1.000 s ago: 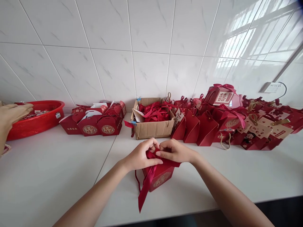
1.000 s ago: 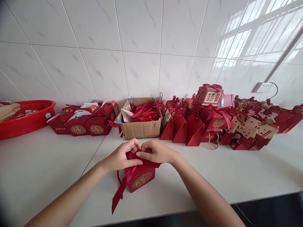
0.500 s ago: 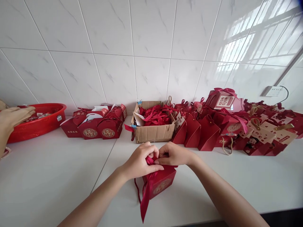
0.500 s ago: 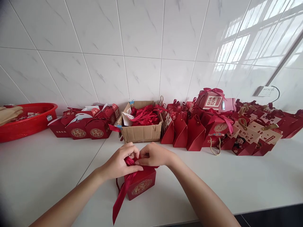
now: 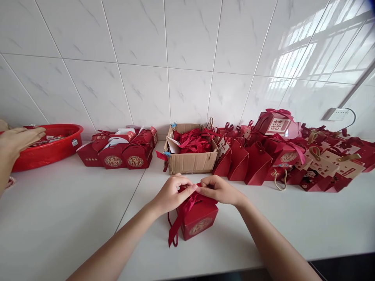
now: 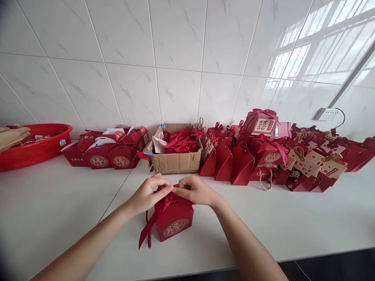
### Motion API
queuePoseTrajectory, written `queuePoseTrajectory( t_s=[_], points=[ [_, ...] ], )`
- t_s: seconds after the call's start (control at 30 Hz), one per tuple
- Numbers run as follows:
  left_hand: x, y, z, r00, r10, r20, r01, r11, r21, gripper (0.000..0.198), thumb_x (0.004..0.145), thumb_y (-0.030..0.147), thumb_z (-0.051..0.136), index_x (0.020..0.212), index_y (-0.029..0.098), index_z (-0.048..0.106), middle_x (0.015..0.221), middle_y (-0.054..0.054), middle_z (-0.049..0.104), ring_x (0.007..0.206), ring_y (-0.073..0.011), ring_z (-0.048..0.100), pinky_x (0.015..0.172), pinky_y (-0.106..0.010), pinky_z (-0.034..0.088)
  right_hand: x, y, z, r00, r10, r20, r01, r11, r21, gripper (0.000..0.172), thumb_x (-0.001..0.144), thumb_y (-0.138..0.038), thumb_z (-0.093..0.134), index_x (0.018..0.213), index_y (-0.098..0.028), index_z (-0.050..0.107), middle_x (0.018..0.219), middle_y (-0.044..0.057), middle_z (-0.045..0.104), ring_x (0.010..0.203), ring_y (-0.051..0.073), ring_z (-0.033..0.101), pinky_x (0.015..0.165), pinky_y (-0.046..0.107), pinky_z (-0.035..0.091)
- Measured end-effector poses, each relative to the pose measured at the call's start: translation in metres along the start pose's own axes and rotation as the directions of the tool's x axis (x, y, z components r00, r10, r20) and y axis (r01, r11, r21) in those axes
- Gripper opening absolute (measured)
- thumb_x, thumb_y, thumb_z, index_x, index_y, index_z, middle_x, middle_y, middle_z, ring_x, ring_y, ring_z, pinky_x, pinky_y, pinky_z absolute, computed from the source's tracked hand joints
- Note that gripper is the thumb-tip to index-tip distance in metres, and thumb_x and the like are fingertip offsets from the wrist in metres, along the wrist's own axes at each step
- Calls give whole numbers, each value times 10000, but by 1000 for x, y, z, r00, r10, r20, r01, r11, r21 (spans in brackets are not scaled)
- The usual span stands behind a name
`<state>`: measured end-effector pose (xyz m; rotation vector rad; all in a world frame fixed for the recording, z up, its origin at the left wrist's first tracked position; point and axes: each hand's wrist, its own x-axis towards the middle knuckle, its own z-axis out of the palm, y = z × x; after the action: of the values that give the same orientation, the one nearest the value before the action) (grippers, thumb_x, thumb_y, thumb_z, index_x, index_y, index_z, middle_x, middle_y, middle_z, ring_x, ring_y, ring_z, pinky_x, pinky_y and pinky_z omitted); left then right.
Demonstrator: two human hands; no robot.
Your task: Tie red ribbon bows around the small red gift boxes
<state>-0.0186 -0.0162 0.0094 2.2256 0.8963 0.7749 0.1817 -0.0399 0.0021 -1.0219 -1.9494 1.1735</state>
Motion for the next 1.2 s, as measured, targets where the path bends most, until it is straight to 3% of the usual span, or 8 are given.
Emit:
queuePoseTrajectory(
  t_s=[0.2,0.37,0.67,0.83,0.97,1.13,1.2],
  points=[
    [-1,1,6,999,-7,-50,7,1000,-7,305,834,409,582,660,190,702,643,-19,652,741,-169,520,704,-271,403,-4,4,-2,998,43,50,-54,973,226,382,850,-500,555,700,-172,431,528,-77,348,472,48,285,425,193,208],
    [-1,2,10,994,-77,-79,75,997,-28,240,776,403,653,678,197,726,673,-16,675,728,-165,545,684,-269,412,-5,6,0,999,53,1,-51,968,246,393,837,-507,570,688,-164,452,521,-71,373,467,48,305,423,191,219],
    [-2,3,9,997,-79,6,79,997,-5,314,764,420,654,548,193,658,558,9,651,652,-150,539,707,-285,400,-5,8,-5,987,33,-155,-6,985,172,427,778,-533,624,650,-163,455,551,-54,405,505,62,329,460,211,254],
    [-3,2,11,999,-54,5,54,998,8,310,758,409,662,533,200,625,533,24,663,673,-156,551,824,-303,400,-6,9,-12,965,13,-262,20,992,123,440,769,-530,633,619,-168,434,558,-55,375,535,69,306,487,220,245],
    [-3,3,9,1000,-15,9,15,1000,4,307,780,399,643,551,197,609,509,39,644,629,-139,537,977,-358,334,-5,9,-12,959,18,-282,14,994,112,441,772,-535,629,624,-170,431,559,-53,379,531,70,307,490,223,245],
    [-4,3,4,998,-63,-20,61,992,-114,184,821,357,590,774,179,608,605,24,601,603,-125,505,711,-294,431,-6,10,-10,970,32,-240,2,990,139,443,814,-586,547,701,-176,427,592,-52,384,542,75,336,505,220,286],
    [-4,2,1,995,-89,-48,78,977,-196,145,801,320,614,814,178,583,666,21,594,654,-124,533,686,-265,434,-7,11,-11,978,41,-205,-12,990,144,454,842,-613,479,735,-175,430,618,-41,407,555,80,363,513,221,307]
  ],
)
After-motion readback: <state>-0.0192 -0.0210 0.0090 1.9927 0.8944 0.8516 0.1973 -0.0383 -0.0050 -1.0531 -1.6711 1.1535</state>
